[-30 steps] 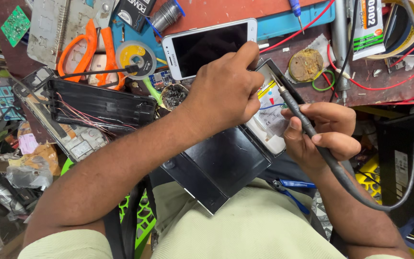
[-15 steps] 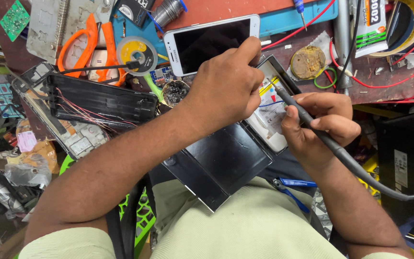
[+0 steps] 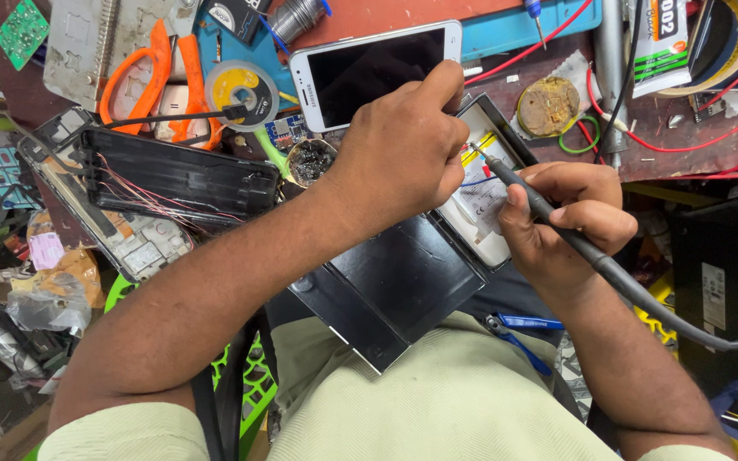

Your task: The person opens a small black box containing a battery and circuit board, then uses a soldering iron to attach red and blue wires to the battery terminals. They close the box and briefly handle a white smartphone and a small blue circuit board.

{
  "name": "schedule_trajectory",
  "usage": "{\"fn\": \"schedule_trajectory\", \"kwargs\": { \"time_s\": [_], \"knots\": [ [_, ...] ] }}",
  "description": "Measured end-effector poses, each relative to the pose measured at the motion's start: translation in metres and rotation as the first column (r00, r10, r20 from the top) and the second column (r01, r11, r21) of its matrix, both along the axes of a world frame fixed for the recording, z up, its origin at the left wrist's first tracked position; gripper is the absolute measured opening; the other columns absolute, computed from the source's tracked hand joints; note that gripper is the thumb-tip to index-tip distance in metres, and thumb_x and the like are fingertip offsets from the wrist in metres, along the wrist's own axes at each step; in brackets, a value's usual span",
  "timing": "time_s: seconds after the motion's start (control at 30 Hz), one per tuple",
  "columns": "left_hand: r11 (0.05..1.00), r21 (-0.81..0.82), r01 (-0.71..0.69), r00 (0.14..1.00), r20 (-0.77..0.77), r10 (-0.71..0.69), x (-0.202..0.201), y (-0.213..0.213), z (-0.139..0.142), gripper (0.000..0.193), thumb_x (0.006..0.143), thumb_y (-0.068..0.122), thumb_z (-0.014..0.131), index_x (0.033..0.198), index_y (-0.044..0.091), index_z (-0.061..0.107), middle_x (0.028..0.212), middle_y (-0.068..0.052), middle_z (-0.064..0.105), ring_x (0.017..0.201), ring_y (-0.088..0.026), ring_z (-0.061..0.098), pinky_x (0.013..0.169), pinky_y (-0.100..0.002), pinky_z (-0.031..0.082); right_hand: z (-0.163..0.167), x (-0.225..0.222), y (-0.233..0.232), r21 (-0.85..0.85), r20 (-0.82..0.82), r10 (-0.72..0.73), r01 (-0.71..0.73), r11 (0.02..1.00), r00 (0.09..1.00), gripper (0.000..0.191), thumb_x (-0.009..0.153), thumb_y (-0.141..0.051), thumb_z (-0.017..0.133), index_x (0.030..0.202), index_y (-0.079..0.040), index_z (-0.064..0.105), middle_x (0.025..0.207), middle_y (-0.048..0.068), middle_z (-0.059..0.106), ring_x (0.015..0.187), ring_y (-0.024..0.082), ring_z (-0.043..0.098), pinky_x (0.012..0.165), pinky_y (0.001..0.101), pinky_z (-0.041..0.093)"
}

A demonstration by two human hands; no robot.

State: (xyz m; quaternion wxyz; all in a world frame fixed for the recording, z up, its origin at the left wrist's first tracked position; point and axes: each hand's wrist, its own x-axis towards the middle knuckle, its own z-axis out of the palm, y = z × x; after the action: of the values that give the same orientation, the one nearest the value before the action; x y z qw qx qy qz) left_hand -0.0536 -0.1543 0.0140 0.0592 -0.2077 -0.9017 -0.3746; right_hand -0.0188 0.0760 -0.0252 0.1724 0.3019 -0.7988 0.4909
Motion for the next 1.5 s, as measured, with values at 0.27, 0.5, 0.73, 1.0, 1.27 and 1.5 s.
{"fn": "schedule_trajectory", "kwargs": {
  "time_s": [0.27,0.5,0.73,1.0,1.27,1.5],
  "knots": [
    [1.0,0.021,0.001,1.0,-0.02,-0.001,0.0004,-0.0016,-0.0013,0.011,0.073,0.01,0.076,0.068,0.004,0.068,0.1,-0.009,0.056,0.083,-0.024,0.066,0.067,-0.042,0.056,-0.0012,0.0013,-0.002,-0.004,0.001,-0.01,0.01,1.0,1.0,0.054,0.102,0.002,0.077,0.113,-0.013,0.026,0.109,0.018,0.055,0.085,0.024,0.07,0.071,0.0299,0.06],
    [0.999,0.032,-0.005,0.999,-0.032,0.006,0.001,-0.0011,-0.0018,0.013,0.073,0.011,0.077,0.067,0.004,0.067,0.099,-0.008,0.057,0.082,-0.024,0.067,0.067,-0.041,0.056,-0.0003,0.0007,0.0,0.01,0.015,0.026,-0.026,1.0,1.0,0.054,0.103,0.003,0.076,0.113,-0.013,0.025,0.113,0.019,0.055,0.088,0.025,0.07,0.074,0.0308,0.061],
    [0.999,0.033,-0.005,1.0,-0.018,0.005,0.0005,-0.0009,-0.0017,0.014,0.072,0.012,0.077,0.066,0.005,0.067,0.099,-0.008,0.057,0.082,-0.024,0.067,0.066,-0.042,0.056,0.0018,-0.0007,0.0007,0.04,0.007,0.027,-0.028,0.999,1.0,0.055,0.101,0.003,0.076,0.112,-0.013,0.024,0.112,0.019,0.056,0.087,0.025,0.07,0.073,0.0313,0.06],
    [1.0,0.031,-0.004,1.0,0.003,0.004,0.0003,-0.0012,-0.0032,0.015,0.072,0.012,0.078,0.064,0.006,0.066,0.099,-0.007,0.057,0.079,-0.023,0.066,0.065,-0.04,0.056,0.0013,-0.0013,0.0016,0.017,0.053,0.037,-0.038,0.999,0.998,0.055,0.101,0.002,0.075,0.112,-0.013,0.024,0.114,0.02,0.055,0.089,0.025,0.07,0.073,0.0315,0.061],
    [1.0,0.025,-0.006,1.0,-0.004,0.006,-0.0003,-0.0008,-0.0044,0.016,0.072,0.013,0.078,0.064,0.006,0.066,0.098,-0.007,0.057,0.079,-0.023,0.066,0.065,-0.041,0.055,-0.0044,0.0034,0.002,-0.033,0.145,0.003,0.002,0.999,0.989,0.056,0.106,0.001,0.074,0.117,-0.014,0.022,0.117,0.018,0.054,0.094,0.021,0.069,0.073,0.025,0.061],
    [1.0,0.027,-0.006,1.0,-0.005,0.006,-0.0001,-0.0002,-0.0046,0.015,0.071,0.013,0.079,0.064,0.007,0.067,0.098,-0.007,0.057,0.079,-0.024,0.066,0.065,-0.041,0.055,0.0021,0.0021,-0.0024,-0.06,0.123,-0.012,0.019,0.998,0.992,0.053,0.106,0.0,0.072,0.114,-0.014,0.021,0.117,0.018,0.053,0.095,0.022,0.068,0.076,0.0284,0.064]
  ]
}}
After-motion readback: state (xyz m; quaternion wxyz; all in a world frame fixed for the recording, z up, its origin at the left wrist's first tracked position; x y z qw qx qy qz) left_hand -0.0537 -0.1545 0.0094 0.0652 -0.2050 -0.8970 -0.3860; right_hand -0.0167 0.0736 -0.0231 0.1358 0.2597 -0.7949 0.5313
